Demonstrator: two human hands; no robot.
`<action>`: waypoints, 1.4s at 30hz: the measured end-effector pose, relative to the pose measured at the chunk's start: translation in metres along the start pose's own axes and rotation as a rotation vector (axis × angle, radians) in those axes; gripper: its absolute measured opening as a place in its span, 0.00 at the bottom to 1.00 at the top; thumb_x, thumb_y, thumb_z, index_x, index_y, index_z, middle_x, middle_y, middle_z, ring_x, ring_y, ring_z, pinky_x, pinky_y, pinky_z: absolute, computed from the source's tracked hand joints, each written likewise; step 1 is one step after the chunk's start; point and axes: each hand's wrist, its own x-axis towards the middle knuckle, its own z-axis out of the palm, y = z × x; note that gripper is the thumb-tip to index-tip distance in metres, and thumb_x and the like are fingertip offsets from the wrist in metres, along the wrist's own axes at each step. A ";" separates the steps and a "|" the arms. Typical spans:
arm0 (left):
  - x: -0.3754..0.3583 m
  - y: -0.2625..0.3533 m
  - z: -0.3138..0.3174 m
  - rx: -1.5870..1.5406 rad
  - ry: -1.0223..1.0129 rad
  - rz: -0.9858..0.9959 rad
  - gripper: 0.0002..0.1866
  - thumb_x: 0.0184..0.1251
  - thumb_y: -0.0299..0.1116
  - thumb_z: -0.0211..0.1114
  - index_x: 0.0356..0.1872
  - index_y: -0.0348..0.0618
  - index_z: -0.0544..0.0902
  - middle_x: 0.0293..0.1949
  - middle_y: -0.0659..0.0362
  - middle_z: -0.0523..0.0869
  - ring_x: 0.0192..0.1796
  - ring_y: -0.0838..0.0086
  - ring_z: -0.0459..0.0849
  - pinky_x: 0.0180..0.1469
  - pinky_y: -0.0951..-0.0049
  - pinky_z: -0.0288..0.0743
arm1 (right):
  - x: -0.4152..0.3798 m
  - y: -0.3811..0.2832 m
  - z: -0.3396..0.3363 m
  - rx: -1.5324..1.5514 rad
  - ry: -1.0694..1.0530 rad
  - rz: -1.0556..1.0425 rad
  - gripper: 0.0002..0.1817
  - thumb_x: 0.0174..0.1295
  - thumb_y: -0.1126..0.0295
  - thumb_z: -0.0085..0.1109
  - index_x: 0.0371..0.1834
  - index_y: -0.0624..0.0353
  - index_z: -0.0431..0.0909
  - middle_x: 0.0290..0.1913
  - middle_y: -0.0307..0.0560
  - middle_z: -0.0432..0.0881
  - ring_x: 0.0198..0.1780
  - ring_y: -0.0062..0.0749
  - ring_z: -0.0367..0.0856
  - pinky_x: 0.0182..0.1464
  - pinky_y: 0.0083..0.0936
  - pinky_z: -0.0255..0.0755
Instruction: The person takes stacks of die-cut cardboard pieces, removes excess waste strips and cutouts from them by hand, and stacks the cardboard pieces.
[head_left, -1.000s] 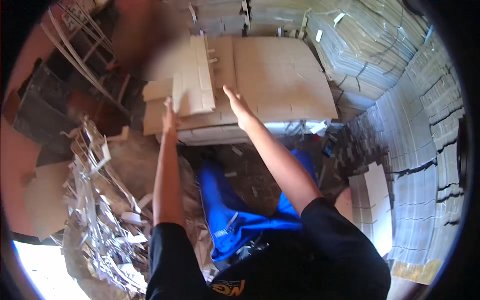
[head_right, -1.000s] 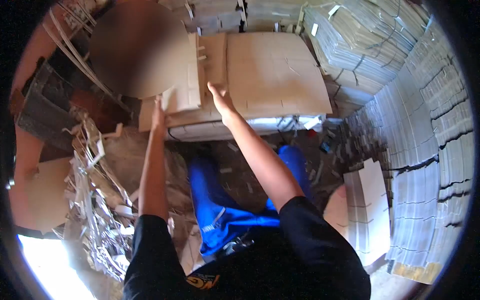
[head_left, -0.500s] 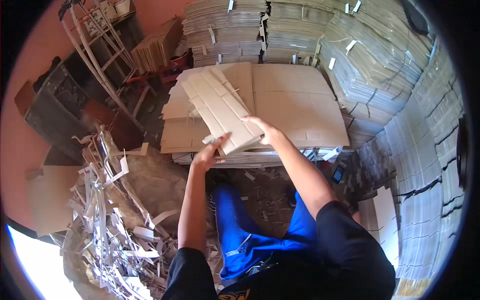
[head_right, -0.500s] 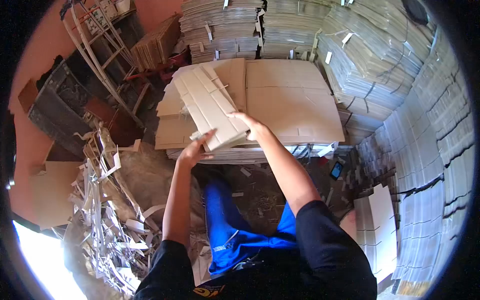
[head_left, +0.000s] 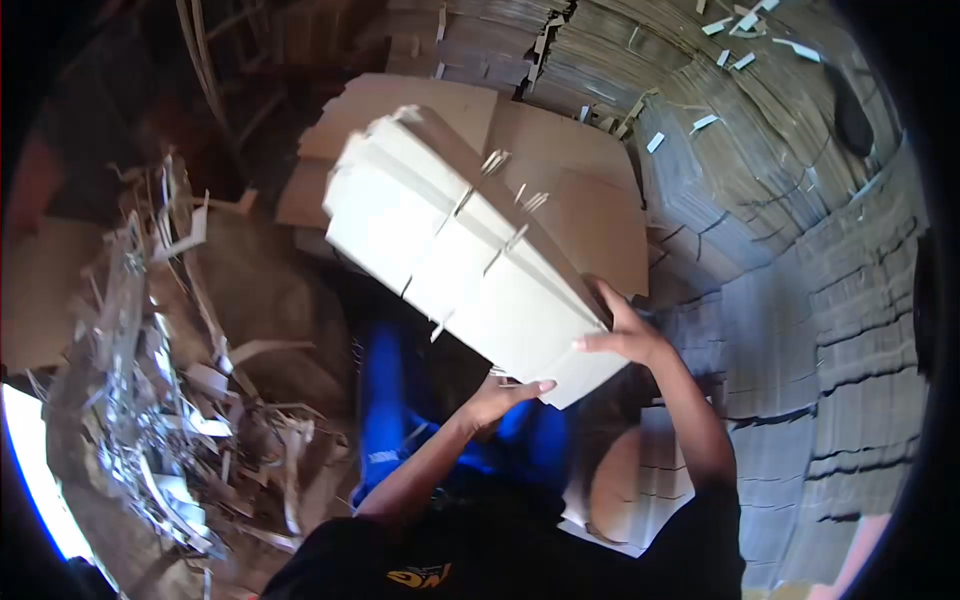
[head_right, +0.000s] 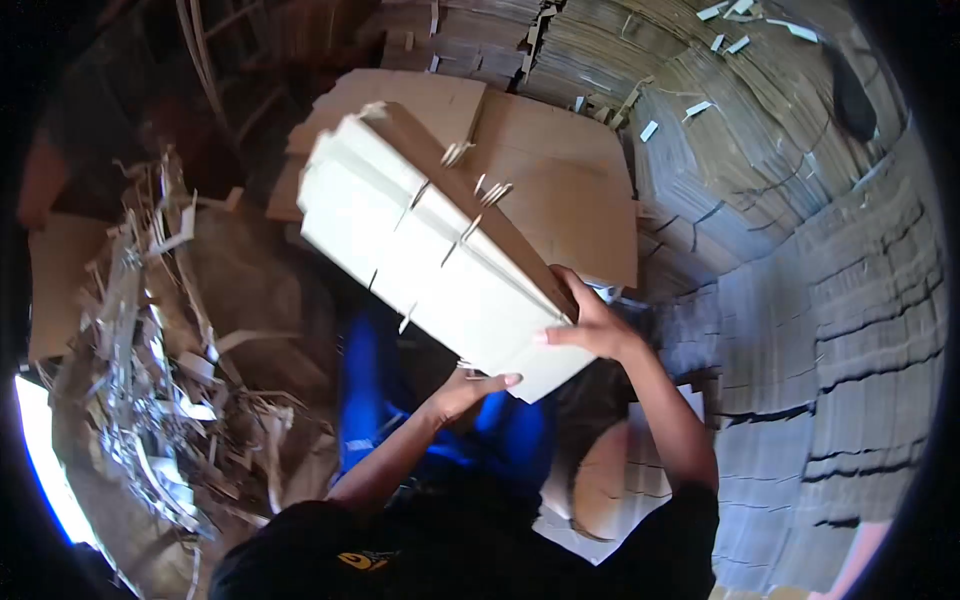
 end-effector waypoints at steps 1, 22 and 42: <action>0.003 -0.012 0.014 -0.005 -0.047 0.018 0.35 0.58 0.43 0.78 0.64 0.36 0.77 0.61 0.54 0.81 0.63 0.66 0.77 0.69 0.65 0.66 | -0.018 -0.011 -0.004 -0.142 -0.001 -0.010 0.54 0.47 0.63 0.77 0.77 0.64 0.54 0.73 0.57 0.65 0.74 0.44 0.62 0.74 0.41 0.58; 0.032 -0.090 0.024 -0.600 -0.336 -0.454 0.24 0.73 0.41 0.64 0.65 0.42 0.75 0.61 0.53 0.82 0.64 0.61 0.80 0.62 0.55 0.77 | -0.019 -0.039 0.018 -0.891 -0.251 -0.108 0.57 0.39 0.65 0.76 0.76 0.60 0.53 0.66 0.61 0.67 0.68 0.59 0.65 0.71 0.46 0.61; -0.107 0.130 -0.074 1.832 0.288 0.432 0.56 0.50 0.75 0.65 0.69 0.36 0.69 0.66 0.44 0.72 0.74 0.50 0.63 0.77 0.45 0.45 | -0.041 0.006 0.049 -0.966 0.040 -0.126 0.60 0.37 0.54 0.81 0.76 0.59 0.56 0.68 0.59 0.66 0.68 0.57 0.65 0.71 0.48 0.58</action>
